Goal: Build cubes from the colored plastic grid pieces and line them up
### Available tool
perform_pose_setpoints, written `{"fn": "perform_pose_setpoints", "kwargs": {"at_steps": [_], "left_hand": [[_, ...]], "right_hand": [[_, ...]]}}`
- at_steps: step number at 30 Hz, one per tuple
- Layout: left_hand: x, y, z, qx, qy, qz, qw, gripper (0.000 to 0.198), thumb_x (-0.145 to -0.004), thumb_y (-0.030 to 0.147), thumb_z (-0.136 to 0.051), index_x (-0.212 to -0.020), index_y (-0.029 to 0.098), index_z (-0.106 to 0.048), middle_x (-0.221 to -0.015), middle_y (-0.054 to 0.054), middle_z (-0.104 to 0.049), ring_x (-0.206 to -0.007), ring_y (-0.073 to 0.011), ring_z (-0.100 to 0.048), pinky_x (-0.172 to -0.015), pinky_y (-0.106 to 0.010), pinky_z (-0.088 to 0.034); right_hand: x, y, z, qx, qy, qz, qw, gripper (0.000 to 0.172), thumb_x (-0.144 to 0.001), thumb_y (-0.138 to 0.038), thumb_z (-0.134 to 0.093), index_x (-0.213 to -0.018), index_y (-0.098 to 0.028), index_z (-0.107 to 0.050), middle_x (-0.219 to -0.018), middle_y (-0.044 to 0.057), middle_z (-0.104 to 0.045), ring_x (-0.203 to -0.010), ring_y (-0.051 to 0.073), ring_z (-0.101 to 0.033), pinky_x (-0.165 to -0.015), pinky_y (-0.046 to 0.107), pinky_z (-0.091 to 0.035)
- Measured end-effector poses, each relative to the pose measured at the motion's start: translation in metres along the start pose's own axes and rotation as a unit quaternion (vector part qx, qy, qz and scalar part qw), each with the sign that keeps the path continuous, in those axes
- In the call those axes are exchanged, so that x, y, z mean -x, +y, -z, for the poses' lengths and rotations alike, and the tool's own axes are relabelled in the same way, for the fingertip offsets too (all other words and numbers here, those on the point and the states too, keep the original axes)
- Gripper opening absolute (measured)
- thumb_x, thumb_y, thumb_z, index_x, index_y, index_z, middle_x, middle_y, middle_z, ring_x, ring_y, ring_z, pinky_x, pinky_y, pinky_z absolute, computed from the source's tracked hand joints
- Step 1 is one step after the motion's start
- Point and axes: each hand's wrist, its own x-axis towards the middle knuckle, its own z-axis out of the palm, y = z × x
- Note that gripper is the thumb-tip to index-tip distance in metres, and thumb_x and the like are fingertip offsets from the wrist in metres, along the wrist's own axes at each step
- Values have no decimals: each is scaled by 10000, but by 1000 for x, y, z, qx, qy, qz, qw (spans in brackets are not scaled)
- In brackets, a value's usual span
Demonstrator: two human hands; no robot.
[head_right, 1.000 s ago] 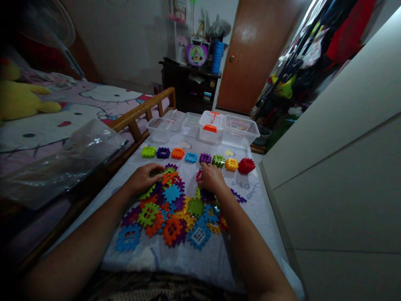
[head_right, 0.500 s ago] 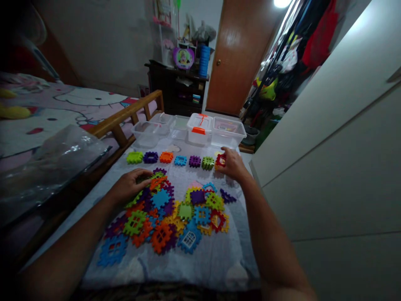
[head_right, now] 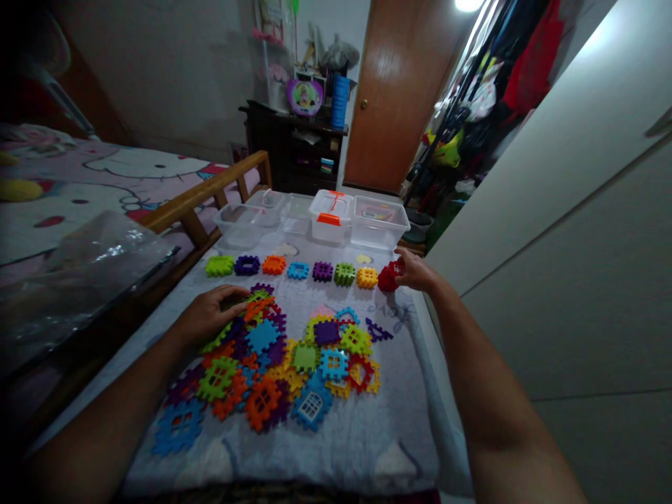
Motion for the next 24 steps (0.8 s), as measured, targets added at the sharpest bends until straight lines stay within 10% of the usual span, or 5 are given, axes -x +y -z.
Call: {"fn": "perform_pose_setpoints", "kwargs": {"at_steps": [24], "left_hand": [[0,-6,-2,-10,-5,-17,1000,413,-796,539,-601,-1022,205,-693,-1075,-73,-713,-1002,-254,-657,-924,-358,-499]], "right_hand": [[-5,0,-2,61,-26,25,997,832,-630,-165,-708,-1413,-141,-427,-1269,138,-614,-1108,284,-600,-977,406,-476]]}}
